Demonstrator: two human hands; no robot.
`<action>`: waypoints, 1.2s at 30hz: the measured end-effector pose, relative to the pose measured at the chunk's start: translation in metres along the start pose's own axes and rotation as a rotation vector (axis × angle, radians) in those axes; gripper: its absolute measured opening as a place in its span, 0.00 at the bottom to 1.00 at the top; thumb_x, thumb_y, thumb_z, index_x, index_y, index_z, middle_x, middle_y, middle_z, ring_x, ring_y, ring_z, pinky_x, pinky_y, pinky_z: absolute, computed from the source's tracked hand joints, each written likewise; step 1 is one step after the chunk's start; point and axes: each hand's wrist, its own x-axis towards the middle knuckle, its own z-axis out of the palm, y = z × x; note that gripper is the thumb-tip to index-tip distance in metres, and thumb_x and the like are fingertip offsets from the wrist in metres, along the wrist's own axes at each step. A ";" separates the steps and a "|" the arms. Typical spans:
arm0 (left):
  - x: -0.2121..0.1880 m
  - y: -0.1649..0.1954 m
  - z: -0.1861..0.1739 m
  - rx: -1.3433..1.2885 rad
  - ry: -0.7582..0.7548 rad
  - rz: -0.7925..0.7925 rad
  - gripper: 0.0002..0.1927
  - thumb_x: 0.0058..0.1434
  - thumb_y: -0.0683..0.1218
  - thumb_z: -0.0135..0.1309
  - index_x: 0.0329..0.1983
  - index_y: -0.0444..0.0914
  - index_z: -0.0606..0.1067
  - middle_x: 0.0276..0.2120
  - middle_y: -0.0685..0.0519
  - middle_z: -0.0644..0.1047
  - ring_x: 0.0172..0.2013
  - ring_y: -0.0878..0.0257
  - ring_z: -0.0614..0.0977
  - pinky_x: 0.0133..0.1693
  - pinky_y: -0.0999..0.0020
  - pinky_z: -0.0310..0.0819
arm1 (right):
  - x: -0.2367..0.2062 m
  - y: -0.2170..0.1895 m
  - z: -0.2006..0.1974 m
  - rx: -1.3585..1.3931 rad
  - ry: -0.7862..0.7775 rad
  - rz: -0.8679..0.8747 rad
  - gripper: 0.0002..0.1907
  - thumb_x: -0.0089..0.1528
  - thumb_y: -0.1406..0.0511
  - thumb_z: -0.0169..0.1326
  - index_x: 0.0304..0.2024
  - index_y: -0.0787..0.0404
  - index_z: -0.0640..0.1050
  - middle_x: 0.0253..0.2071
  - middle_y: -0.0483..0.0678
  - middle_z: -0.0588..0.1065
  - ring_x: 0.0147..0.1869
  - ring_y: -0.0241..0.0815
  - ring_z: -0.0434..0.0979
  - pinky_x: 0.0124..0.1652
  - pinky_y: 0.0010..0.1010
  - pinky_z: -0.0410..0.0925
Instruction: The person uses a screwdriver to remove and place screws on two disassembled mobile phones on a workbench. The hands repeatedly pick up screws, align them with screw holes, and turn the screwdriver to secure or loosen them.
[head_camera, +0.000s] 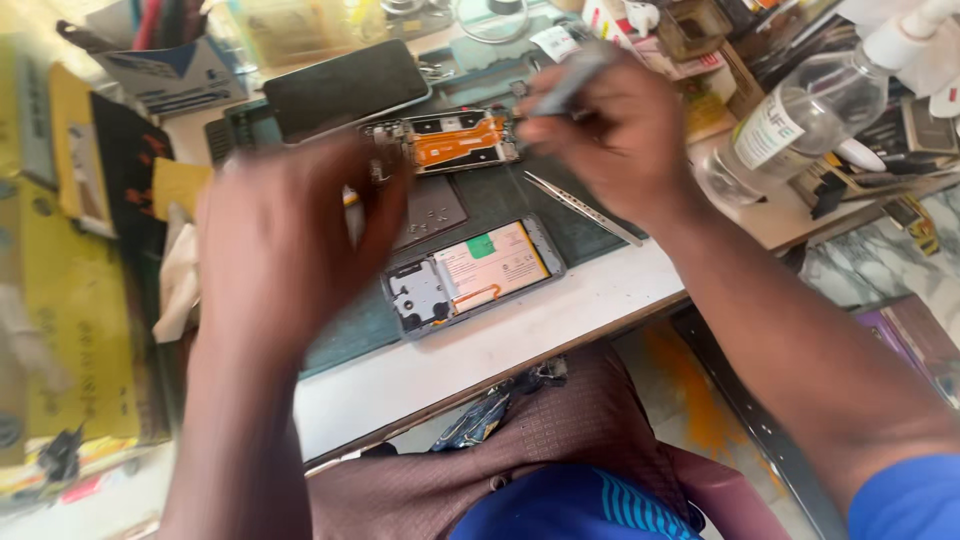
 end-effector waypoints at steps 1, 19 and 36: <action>0.014 -0.013 0.005 -0.111 0.155 0.137 0.03 0.65 0.47 0.62 0.39 0.44 0.81 0.26 0.53 0.82 0.25 0.53 0.83 0.27 0.57 0.73 | 0.008 0.007 0.009 0.052 -0.069 0.037 0.16 0.73 0.74 0.60 0.61 0.65 0.71 0.48 0.53 0.80 0.50 0.39 0.84 0.46 0.26 0.79; 0.039 -0.055 0.059 -0.111 0.003 -0.135 0.08 0.59 0.50 0.63 0.39 0.44 0.82 0.26 0.45 0.81 0.30 0.43 0.83 0.32 0.47 0.76 | 0.031 0.036 0.055 -0.015 -0.342 0.094 0.30 0.68 0.77 0.57 0.69 0.59 0.61 0.49 0.51 0.76 0.53 0.38 0.82 0.49 0.25 0.79; 0.039 -0.059 0.051 -0.087 -0.157 -0.152 0.06 0.57 0.50 0.65 0.35 0.45 0.84 0.28 0.46 0.83 0.32 0.46 0.84 0.36 0.49 0.78 | 0.033 0.043 0.057 0.059 -0.264 0.034 0.30 0.70 0.76 0.57 0.69 0.58 0.59 0.50 0.53 0.75 0.57 0.38 0.82 0.52 0.25 0.79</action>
